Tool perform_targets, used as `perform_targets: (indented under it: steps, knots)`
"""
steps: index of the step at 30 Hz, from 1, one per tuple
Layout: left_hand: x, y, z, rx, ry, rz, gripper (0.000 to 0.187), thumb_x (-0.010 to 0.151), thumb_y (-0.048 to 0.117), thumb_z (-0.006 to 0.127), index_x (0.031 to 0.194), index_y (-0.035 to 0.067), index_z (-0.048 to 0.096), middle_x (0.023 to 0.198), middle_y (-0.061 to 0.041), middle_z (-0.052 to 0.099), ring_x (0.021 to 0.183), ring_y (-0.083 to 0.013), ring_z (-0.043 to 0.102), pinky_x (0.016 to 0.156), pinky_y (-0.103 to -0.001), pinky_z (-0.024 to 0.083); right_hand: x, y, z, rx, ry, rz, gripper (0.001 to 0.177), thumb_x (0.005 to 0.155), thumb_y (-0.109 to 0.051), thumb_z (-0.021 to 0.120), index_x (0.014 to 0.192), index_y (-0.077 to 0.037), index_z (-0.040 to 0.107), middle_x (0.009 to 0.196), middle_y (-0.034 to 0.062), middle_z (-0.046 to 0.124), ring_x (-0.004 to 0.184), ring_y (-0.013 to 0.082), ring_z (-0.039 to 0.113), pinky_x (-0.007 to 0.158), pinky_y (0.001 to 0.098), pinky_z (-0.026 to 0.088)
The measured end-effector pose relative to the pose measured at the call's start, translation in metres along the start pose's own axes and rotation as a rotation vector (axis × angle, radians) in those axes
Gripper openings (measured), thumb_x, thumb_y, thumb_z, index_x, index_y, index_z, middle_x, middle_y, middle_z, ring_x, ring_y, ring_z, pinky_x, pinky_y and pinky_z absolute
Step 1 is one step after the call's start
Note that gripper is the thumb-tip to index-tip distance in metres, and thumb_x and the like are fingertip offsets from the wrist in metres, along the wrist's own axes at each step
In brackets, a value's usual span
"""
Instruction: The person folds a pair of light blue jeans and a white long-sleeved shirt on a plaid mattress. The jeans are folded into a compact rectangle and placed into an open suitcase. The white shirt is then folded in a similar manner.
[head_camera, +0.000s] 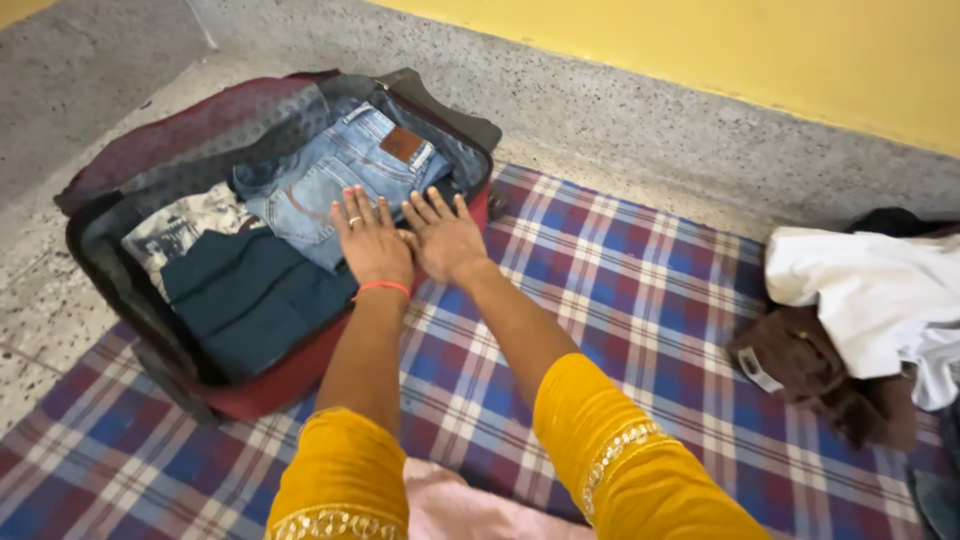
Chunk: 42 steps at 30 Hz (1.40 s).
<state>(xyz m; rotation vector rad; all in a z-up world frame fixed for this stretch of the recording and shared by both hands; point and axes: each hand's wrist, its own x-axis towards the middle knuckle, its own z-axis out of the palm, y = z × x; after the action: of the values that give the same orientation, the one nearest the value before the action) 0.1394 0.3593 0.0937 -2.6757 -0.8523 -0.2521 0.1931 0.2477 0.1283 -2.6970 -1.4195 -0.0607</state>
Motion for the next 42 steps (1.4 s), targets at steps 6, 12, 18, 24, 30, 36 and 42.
perform_targets:
  steps: [6, 12, 18, 24, 30, 36, 42]
  knots:
    - [-0.046, 0.044, -0.035, 0.032, -0.115, -0.049, 0.065, 0.102, 0.042, 0.027, 0.161, 0.016, 0.029, 0.170, -0.013, 0.016, 0.157, -0.0337, 0.007, 0.122, -0.055, -0.003, -0.057, 0.021, -0.027, -0.090, -0.076, 0.018, 0.064, 0.106, -0.049, 0.025, 0.162, -0.018, 0.025, 0.171, 0.0026, 0.018, 0.157, 0.0265, 0.012, 0.124, 0.0558, 0.010]
    - [-0.083, 0.092, -0.048, -0.072, -0.173, -0.033, 0.061, 0.106, 0.039, 0.021, 0.164, 0.017, 0.023, 0.172, -0.012, 0.014, 0.158, -0.0339, 0.006, 0.124, -0.055, -0.003, -0.113, 0.046, -0.048, -0.139, -0.110, 0.042, 0.065, 0.105, -0.052, 0.026, 0.162, -0.019, 0.025, 0.170, 0.0009, 0.019, 0.157, 0.0249, 0.014, 0.125, 0.0541, 0.010]
    - [-0.117, 0.145, -0.087, -0.083, -0.212, 0.034, 0.065, 0.105, 0.041, 0.022, 0.164, 0.013, 0.020, 0.171, -0.013, 0.013, 0.157, -0.0336, 0.003, 0.122, -0.056, -0.004, -0.176, 0.081, -0.065, -0.133, -0.108, 0.110, 0.066, 0.105, -0.053, 0.027, 0.161, -0.019, 0.026, 0.169, 0.0016, 0.021, 0.157, 0.0248, 0.015, 0.125, 0.0529, 0.012]
    - [-0.150, 0.198, -0.128, -0.125, -0.252, 0.103, 0.064, 0.104, 0.040, 0.022, 0.164, 0.016, 0.015, 0.172, -0.009, 0.009, 0.158, -0.0327, 0.000, 0.123, -0.054, -0.005, -0.240, 0.121, -0.079, -0.155, -0.100, 0.180, 0.064, 0.106, -0.051, 0.028, 0.161, -0.018, 0.029, 0.170, 0.0040, 0.022, 0.157, 0.0267, 0.016, 0.125, 0.0536, 0.014]
    - [-0.186, 0.252, -0.164, -0.116, -0.242, 0.217, 0.069, 0.105, 0.044, 0.028, 0.163, 0.009, 0.018, 0.172, -0.014, 0.010, 0.158, -0.0343, 0.001, 0.122, -0.054, -0.005, -0.305, 0.164, -0.081, -0.124, -0.083, 0.284, 0.063, 0.105, -0.049, 0.033, 0.160, -0.019, 0.031, 0.169, 0.0057, 0.022, 0.157, 0.0266, 0.017, 0.125, 0.0523, 0.016]
    - [-0.215, 0.316, -0.191, -0.175, -0.264, 0.324, 0.081, 0.104, 0.060, 0.027, 0.163, 0.007, 0.017, 0.172, -0.014, 0.010, 0.158, -0.0334, 0.001, 0.124, -0.053, -0.003, -0.371, 0.221, -0.077, -0.179, -0.095, 0.374, 0.067, 0.100, -0.046, 0.039, 0.161, -0.019, 0.028, 0.168, 0.0057, 0.021, 0.155, 0.0273, 0.017, 0.121, 0.0542, 0.018]
    - [-0.237, 0.406, -0.198, -0.106, -0.269, 0.476, 0.081, 0.102, 0.061, 0.027, 0.163, 0.008, 0.017, 0.171, -0.015, 0.008, 0.157, -0.0325, 0.000, 0.122, -0.054, -0.004, -0.440, 0.287, -0.064, -0.085, -0.043, 0.527, 0.061, 0.105, -0.050, 0.035, 0.158, -0.020, 0.034, 0.168, 0.0061, 0.026, 0.155, 0.0285, 0.022, 0.121, 0.0568, 0.022]
